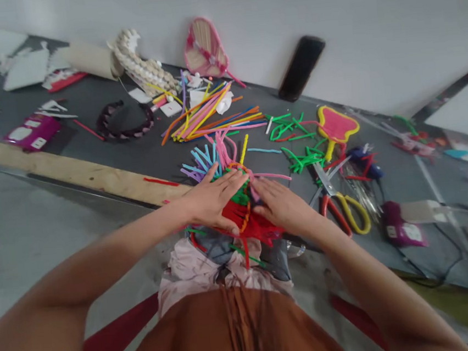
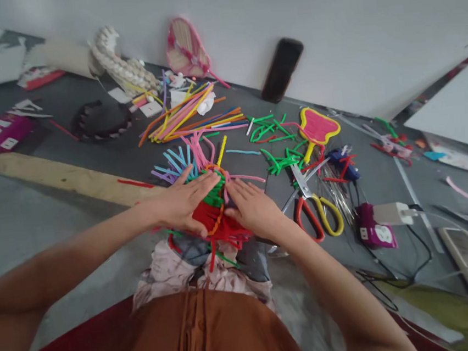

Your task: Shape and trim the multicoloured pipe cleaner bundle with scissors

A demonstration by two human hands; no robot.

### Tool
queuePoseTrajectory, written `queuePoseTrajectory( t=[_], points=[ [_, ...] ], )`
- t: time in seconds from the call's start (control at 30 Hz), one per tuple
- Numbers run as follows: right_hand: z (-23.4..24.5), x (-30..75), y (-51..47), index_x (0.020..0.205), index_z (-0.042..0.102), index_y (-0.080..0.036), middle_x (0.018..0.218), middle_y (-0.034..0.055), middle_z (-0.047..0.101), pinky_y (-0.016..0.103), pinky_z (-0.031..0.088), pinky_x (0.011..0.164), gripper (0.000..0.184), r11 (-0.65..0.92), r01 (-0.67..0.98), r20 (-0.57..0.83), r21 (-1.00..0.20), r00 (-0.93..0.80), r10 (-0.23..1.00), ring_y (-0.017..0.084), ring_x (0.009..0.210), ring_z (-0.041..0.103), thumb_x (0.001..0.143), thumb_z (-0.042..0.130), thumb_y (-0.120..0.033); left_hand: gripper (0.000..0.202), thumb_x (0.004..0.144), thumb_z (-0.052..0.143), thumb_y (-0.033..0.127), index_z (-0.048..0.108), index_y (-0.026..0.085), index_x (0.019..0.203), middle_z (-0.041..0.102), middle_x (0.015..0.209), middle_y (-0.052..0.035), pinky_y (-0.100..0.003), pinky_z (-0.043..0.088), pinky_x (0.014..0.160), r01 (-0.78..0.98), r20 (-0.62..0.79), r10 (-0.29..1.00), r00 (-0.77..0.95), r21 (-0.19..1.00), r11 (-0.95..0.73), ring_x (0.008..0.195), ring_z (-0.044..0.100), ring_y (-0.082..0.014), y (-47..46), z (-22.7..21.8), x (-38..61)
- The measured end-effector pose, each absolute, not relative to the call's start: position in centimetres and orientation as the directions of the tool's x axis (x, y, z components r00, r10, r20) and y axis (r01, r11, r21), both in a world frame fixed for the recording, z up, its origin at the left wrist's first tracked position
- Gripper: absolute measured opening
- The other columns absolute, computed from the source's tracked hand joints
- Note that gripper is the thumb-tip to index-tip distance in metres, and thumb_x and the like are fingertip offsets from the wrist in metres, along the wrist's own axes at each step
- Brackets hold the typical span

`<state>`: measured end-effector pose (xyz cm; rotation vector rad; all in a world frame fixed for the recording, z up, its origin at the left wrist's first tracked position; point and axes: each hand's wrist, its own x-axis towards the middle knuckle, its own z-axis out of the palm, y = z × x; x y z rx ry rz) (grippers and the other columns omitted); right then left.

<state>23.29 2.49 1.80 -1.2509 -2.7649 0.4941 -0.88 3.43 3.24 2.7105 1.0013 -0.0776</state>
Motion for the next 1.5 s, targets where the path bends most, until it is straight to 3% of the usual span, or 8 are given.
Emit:
queuePoseTrajectory(
  t=[0.13, 0.27, 0.37, 0.6, 0.73, 0.9, 1.27, 1.5],
  points=[
    [1.5, 25.6, 1.5, 0.150, 0.043, -0.016, 0.155, 0.0183, 0.043, 0.057, 0.036, 0.116, 0.059, 0.633, 0.647, -0.024, -0.424, -0.707, 0.707, 0.031, 0.148, 0.032, 0.098, 0.049, -0.042, 0.105, 0.083, 0.047, 0.077, 0.020, 0.007, 0.157, 0.022, 0.163, -0.0216, -0.050, 0.006, 0.124, 0.763, -0.130, 0.752, 0.646, 0.114, -0.636, 0.153, 0.018, -0.0311, 2.9, 5.6, -0.9],
    [3.6, 27.2, 2.3, 0.125, 0.067, -0.023, 0.128, 0.0126, 0.069, 0.049, 0.052, 0.103, 0.035, 0.532, 0.577, 0.205, -0.620, -0.535, 0.820, 0.026, 0.124, 0.062, 0.100, 0.046, -0.034, 0.107, 0.078, 0.053, 0.081, 0.037, 0.005, 0.152, 0.030, 0.160, -0.0244, -0.053, 0.003, 0.124, 0.800, -0.055, 0.799, 0.599, -0.004, -0.600, 0.152, 0.023, -0.0344, 0.7, 6.2, 0.4],
    [4.7, 27.0, 4.2, 0.115, 0.070, -0.021, 0.111, 0.0101, 0.076, 0.045, 0.058, 0.093, 0.029, 0.455, 0.649, 0.300, -0.610, -0.343, 0.890, 0.024, 0.105, 0.071, 0.096, 0.049, -0.026, 0.111, 0.073, 0.053, 0.085, 0.042, 0.005, 0.149, 0.030, 0.158, -0.0264, -0.054, 0.003, 0.124, 0.796, -0.088, 0.794, 0.602, -0.006, -0.605, 0.151, 0.023, -0.0362, -0.8, 4.9, 0.8],
    [4.3, 21.9, 7.3, 0.122, 0.069, -0.022, 0.123, 0.0067, 0.073, 0.038, 0.054, 0.102, 0.039, 0.617, 0.517, 0.203, -0.593, -0.645, 0.736, 0.020, 0.118, 0.067, 0.094, 0.041, -0.018, 0.119, 0.069, 0.043, 0.092, 0.032, 0.010, 0.155, 0.021, 0.161, -0.0284, -0.059, 0.003, 0.121, 0.811, -0.103, 0.806, 0.584, 0.132, -0.570, 0.152, 0.014, -0.0424, -0.9, 1.4, 0.1],
    [4.6, 19.6, 6.6, 0.141, 0.055, -0.019, 0.144, 0.0138, 0.058, 0.046, 0.046, 0.111, 0.047, 0.631, 0.628, 0.043, -0.454, -0.693, 0.720, 0.027, 0.134, 0.054, 0.097, 0.048, -0.033, 0.125, 0.067, 0.046, 0.092, 0.024, 0.008, 0.157, 0.015, 0.162, -0.0290, -0.058, 0.000, 0.121, 0.776, -0.088, 0.778, 0.622, 0.206, -0.597, 0.153, 0.009, -0.0415, -0.3, 1.1, -0.7],
    [2.7, 19.6, 4.6, 0.157, 0.025, -0.006, 0.160, 0.0269, 0.025, 0.066, 0.026, 0.117, 0.109, 0.721, 0.645, -0.158, -0.255, -0.763, 0.627, 0.039, 0.150, 0.025, 0.079, 0.058, -0.075, 0.128, 0.069, 0.053, 0.085, 0.011, 0.002, 0.157, 0.015, 0.163, -0.0282, -0.054, 0.000, 0.122, 0.732, -0.124, 0.729, 0.673, 0.256, -0.632, 0.154, 0.010, -0.0363, 0.8, 1.8, -4.3],
    [0.0, 20.2, 4.0, 0.160, 0.010, -0.007, 0.163, 0.0278, 0.015, 0.069, 0.018, 0.117, 0.113, 0.724, 0.643, -0.123, -0.250, -0.763, 0.635, 0.039, 0.153, 0.012, 0.082, 0.052, -0.077, 0.123, 0.074, 0.061, 0.077, 0.003, 0.010, 0.159, 0.020, 0.163, -0.0268, -0.067, -0.010, 0.115, 0.748, -0.119, 0.739, 0.663, 0.164, -0.643, 0.154, 0.013, -0.0371, 1.2, 2.2, -9.4],
    [5.4, 23.5, 4.7, 0.149, 0.045, -0.023, 0.157, 0.0134, 0.042, 0.056, 0.035, 0.118, 0.048, 0.626, 0.593, 0.152, -0.506, -0.653, 0.742, 0.027, 0.150, 0.029, 0.103, 0.040, -0.036, 0.121, 0.079, 0.045, 0.084, -0.005, 0.006, 0.158, 0.021, 0.162, -0.0278, -0.058, -0.005, 0.121, 0.738, 0.178, 0.736, 0.653, 0.067, -0.671, 0.154, 0.013, -0.0366, -1.3, 6.0, -11.3]
  ],
)
